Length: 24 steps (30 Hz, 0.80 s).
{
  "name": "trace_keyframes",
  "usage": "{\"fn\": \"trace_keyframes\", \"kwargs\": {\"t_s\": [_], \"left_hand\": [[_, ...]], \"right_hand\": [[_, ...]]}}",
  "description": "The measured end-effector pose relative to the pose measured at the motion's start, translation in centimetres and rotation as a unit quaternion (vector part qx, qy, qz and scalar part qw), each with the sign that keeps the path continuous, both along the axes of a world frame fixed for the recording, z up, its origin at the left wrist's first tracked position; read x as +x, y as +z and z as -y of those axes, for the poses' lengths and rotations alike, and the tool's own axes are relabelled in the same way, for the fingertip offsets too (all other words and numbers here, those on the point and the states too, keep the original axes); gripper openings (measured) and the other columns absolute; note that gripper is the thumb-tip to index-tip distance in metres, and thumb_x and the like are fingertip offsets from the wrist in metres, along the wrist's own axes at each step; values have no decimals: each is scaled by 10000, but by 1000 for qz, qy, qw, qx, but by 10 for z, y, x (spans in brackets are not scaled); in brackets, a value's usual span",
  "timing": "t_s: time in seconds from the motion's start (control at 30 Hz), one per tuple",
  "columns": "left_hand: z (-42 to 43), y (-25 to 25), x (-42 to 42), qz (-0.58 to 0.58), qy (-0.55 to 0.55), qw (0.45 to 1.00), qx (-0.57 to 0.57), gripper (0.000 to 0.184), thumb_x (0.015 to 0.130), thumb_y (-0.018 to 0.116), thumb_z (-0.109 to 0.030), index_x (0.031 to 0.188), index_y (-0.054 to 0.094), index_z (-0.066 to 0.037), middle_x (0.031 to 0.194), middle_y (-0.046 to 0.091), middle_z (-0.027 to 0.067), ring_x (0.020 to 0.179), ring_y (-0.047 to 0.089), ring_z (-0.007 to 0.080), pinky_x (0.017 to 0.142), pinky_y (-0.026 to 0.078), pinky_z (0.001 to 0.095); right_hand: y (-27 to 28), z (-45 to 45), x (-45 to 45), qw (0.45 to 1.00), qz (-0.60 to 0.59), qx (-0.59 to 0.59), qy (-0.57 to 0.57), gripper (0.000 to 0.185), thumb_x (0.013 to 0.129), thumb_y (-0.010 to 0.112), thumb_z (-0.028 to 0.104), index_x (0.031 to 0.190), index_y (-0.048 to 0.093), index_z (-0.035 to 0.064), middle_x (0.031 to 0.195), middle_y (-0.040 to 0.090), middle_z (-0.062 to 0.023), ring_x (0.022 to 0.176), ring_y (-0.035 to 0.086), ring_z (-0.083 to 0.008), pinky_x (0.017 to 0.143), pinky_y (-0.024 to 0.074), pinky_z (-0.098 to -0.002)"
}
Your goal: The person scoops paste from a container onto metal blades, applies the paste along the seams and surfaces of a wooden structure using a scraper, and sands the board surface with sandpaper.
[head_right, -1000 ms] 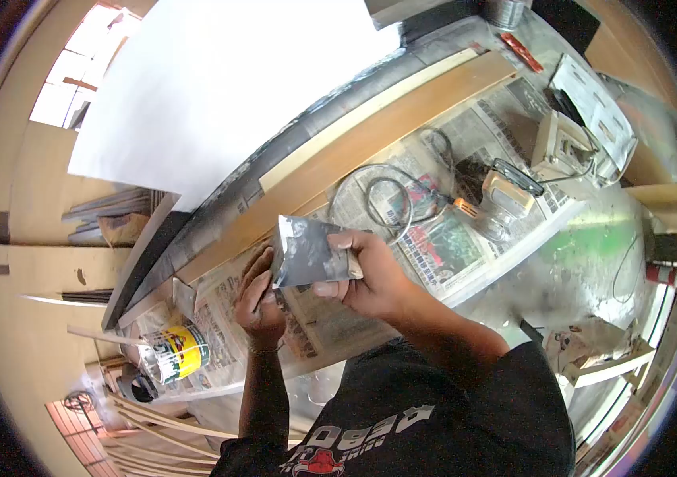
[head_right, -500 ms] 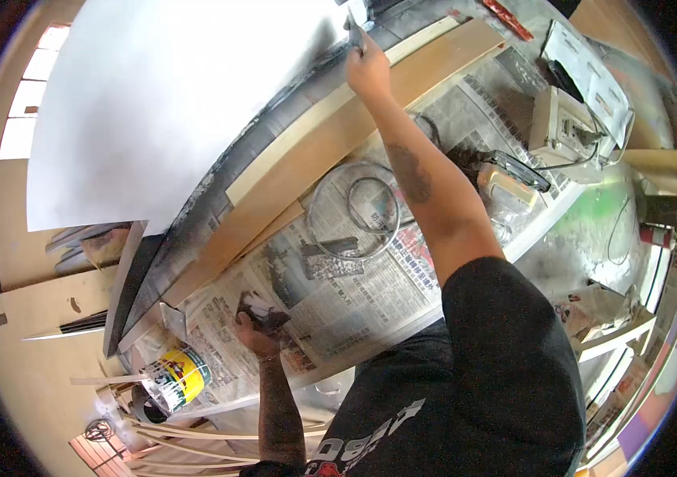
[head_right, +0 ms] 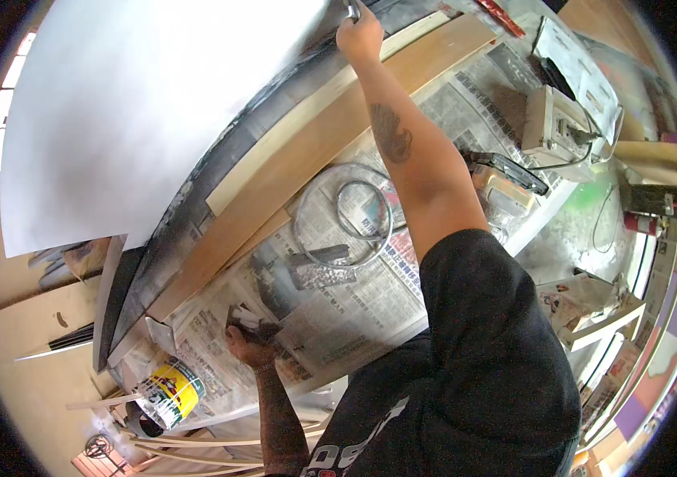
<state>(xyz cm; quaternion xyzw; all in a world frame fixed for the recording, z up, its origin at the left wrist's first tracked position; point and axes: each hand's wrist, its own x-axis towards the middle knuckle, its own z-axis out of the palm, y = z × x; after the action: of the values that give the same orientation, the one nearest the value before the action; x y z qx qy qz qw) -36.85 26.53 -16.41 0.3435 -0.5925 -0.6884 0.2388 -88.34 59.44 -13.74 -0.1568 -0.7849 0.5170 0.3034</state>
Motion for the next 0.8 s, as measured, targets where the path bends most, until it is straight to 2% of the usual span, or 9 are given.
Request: {"fn": "trace_keyframes", "kwargs": {"t_s": [0.17,0.27,0.33,0.43,0.5,0.57,0.6,0.73,0.8], "left_hand": [[4,-4,3,1,-14,1000,-12,405,961,496,-334,1152,534,21,968,605,126,815,618,243,678,545,371],[5,-6,3,-12,-18,1000,-14,401,957,505,-333,1143,532,21,968,604,127,804,618,249,675,546,374],[4,-5,5,-13,-21,999,-31,402,954,511,-335,1140,529,21,980,602,128,804,618,253,674,549,381],[1,-4,1,-9,1,999,-46,400,952,514,-338,1126,527,22,1003,595,132,801,622,266,676,556,399],[3,-6,2,-2,1,1000,-28,403,949,516,-340,1141,515,15,1021,589,134,811,623,273,674,561,409],[4,-7,2,-4,-8,1000,-16,398,949,515,-336,1150,509,8,1013,589,132,811,622,271,671,562,407],[5,-7,1,-4,-13,1000,-3,394,950,514,-333,1159,502,1,1006,588,131,812,622,270,668,562,404],[6,-5,1,5,-30,999,-18,409,953,512,-350,1175,490,-7,991,586,133,801,623,264,662,564,399],[3,-2,1,-3,-15,1000,-2,368,968,514,-285,1134,541,43,1077,587,129,971,576,222,869,469,354]], "right_hand": [[7,-5,-6,999,2,-11,40,468,771,498,143,1223,615,100,909,682,-226,902,645,-382,840,493,-407],[-5,3,-16,999,17,-26,36,484,764,513,134,1238,593,80,1002,670,-213,956,631,-366,868,484,-400],[-15,16,-20,997,-68,30,15,482,761,528,130,1235,569,51,1104,632,-208,1012,611,-347,903,470,-403],[-20,40,-15,996,-49,78,-8,463,761,542,135,1211,562,26,1152,604,-206,1052,593,-339,928,458,-405],[-24,45,-4,994,-96,50,-23,457,767,540,131,1214,561,36,1140,609,-198,1037,596,-349,922,460,-415],[-24,35,6,992,-97,19,82,430,763,513,115,1168,592,-6,1094,618,-266,1029,585,-411,915,459,-433],[-11,23,21,991,-34,-18,129,429,762,527,132,1172,602,31,1069,628,-262,1009,597,-403,908,464,-432],[-7,-11,13,993,3,-81,81,449,731,543,120,1172,606,59,1077,632,-241,1020,595,-394,916,465,-417],[-2,-19,7,994,11,-81,75,444,756,523,129,1185,614,66,1013,654,-234,953,625,-364,862,482,-388]]}}
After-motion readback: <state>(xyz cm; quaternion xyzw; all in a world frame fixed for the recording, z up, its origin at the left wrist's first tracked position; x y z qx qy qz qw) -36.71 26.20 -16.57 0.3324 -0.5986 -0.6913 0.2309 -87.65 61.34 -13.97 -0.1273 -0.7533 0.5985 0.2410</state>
